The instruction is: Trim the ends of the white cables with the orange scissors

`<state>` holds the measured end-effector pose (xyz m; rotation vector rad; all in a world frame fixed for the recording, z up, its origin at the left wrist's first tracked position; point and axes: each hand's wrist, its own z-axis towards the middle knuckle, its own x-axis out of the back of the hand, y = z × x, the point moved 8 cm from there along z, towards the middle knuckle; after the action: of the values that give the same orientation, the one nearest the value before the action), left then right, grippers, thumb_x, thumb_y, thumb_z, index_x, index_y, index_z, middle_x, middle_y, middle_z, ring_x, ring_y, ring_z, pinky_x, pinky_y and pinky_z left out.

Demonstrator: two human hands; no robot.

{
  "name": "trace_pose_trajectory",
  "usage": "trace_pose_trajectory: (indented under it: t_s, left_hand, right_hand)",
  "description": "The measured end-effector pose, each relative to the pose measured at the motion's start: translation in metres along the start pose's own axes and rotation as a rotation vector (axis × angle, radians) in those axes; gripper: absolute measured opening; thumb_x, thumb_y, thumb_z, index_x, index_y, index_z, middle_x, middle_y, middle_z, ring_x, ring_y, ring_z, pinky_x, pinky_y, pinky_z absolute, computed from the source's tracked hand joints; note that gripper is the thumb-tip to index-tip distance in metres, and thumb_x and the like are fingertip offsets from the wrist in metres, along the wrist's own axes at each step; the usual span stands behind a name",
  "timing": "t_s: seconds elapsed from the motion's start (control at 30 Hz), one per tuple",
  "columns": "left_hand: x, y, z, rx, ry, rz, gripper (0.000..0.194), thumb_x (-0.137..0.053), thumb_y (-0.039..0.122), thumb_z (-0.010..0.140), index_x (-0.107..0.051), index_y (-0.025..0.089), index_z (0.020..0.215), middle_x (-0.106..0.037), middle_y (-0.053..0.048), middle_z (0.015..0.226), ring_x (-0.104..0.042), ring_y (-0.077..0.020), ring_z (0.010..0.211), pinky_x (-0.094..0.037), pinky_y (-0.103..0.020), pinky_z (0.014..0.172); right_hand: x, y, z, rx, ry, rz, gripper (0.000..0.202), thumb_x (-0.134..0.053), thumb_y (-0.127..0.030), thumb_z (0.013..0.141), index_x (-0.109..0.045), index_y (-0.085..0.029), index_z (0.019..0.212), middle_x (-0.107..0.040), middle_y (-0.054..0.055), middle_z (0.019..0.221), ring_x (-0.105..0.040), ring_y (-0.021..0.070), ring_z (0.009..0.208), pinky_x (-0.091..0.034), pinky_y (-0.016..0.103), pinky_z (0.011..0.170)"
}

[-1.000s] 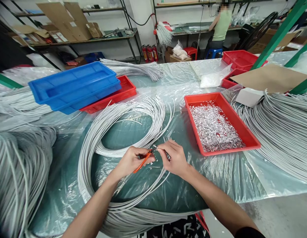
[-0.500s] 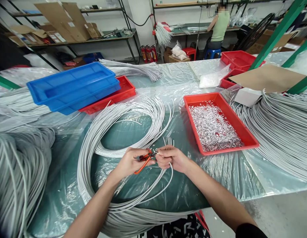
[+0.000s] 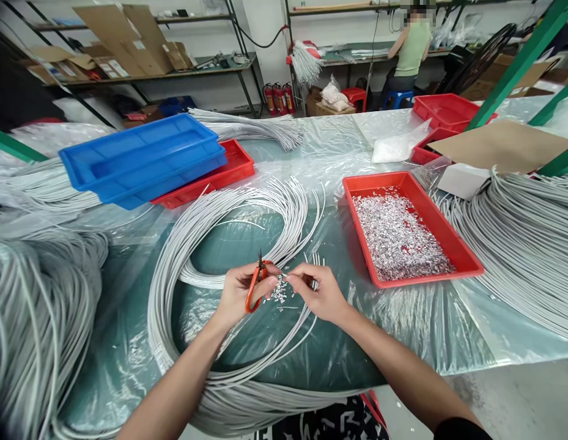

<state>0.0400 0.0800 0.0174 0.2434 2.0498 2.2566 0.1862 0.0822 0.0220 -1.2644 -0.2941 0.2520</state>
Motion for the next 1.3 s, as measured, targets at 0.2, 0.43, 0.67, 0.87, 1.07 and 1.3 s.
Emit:
trace_pose_trajectory:
  t_s: [0.2, 0.43, 0.67, 0.87, 1.07, 1.3]
  left_hand:
    - [-0.003, 0.002, 0.0, 0.011, 0.008, 0.002, 0.014, -0.079, 0.026, 0.075, -0.074, 0.014, 0.08, -0.06, 0.001, 0.063, -0.047, -0.0064, 0.051, -0.038, -0.018, 0.05]
    - [-0.004, 0.006, 0.0, 0.004, 0.004, 0.019, 0.011, -0.079, 0.023, 0.074, -0.074, 0.014, 0.078, -0.053, 0.004, 0.054, -0.043, -0.0065, 0.051, -0.037, -0.018, 0.053]
    - [-0.002, 0.004, 0.0, -0.018, 0.014, 0.063, 0.016, -0.078, 0.028, 0.075, -0.074, 0.013, 0.079, -0.053, 0.002, 0.059, -0.046, -0.0089, 0.057, -0.04, -0.02, 0.056]
    - [-0.004, 0.003, -0.001, -0.01, -0.017, 0.063, 0.015, -0.077, 0.028, 0.077, -0.074, 0.013, 0.078, -0.055, 0.001, 0.062, -0.049, -0.0095, 0.059, -0.042, -0.02, 0.058]
    - [-0.007, 0.002, -0.001, -0.001, -0.042, 0.056, 0.016, -0.077, 0.028, 0.077, -0.074, 0.013, 0.08, -0.058, 0.0, 0.064, -0.05, -0.0099, 0.061, -0.042, -0.02, 0.059]
    - [-0.007, 0.002, 0.0, -0.008, -0.049, 0.087, 0.021, -0.076, 0.034, 0.079, -0.075, 0.013, 0.081, -0.061, -0.001, 0.065, -0.053, -0.0112, 0.062, -0.044, -0.021, 0.061]
  right_hand:
    - [-0.001, -0.008, -0.002, 0.083, 0.032, -0.144, 0.021, -0.058, -0.026, 0.093, -0.069, -0.016, 0.079, -0.061, 0.001, 0.062, -0.048, 0.0106, 0.055, -0.036, 0.024, 0.052]
    - [-0.001, -0.004, -0.004, 0.096, 0.058, -0.157, 0.013, -0.06, -0.026, 0.093, -0.068, -0.017, 0.089, -0.061, 0.0, 0.067, -0.049, 0.0104, 0.056, -0.038, 0.023, 0.052]
    - [0.001, 0.003, -0.008, 0.048, 0.121, -0.162, 0.01, -0.065, -0.028, 0.09, -0.068, -0.019, 0.089, -0.067, 0.003, 0.075, -0.052, 0.0117, 0.058, -0.04, 0.025, 0.054]
    - [0.001, 0.001, -0.007, 0.053, 0.083, -0.149, 0.015, -0.061, -0.028, 0.093, -0.069, -0.018, 0.086, -0.068, 0.003, 0.068, -0.057, 0.014, 0.059, -0.04, 0.026, 0.056]
    - [-0.001, -0.003, -0.004, 0.048, 0.036, -0.163, 0.021, -0.057, -0.03, 0.095, -0.068, -0.018, 0.082, -0.066, 0.002, 0.065, -0.056, 0.014, 0.058, -0.04, 0.026, 0.057]
    - [-0.005, 0.001, -0.005, 0.011, -0.017, -0.139, 0.03, -0.051, -0.036, 0.098, -0.065, -0.018, 0.08, -0.062, 0.002, 0.065, -0.056, 0.0144, 0.061, -0.039, 0.026, 0.058]
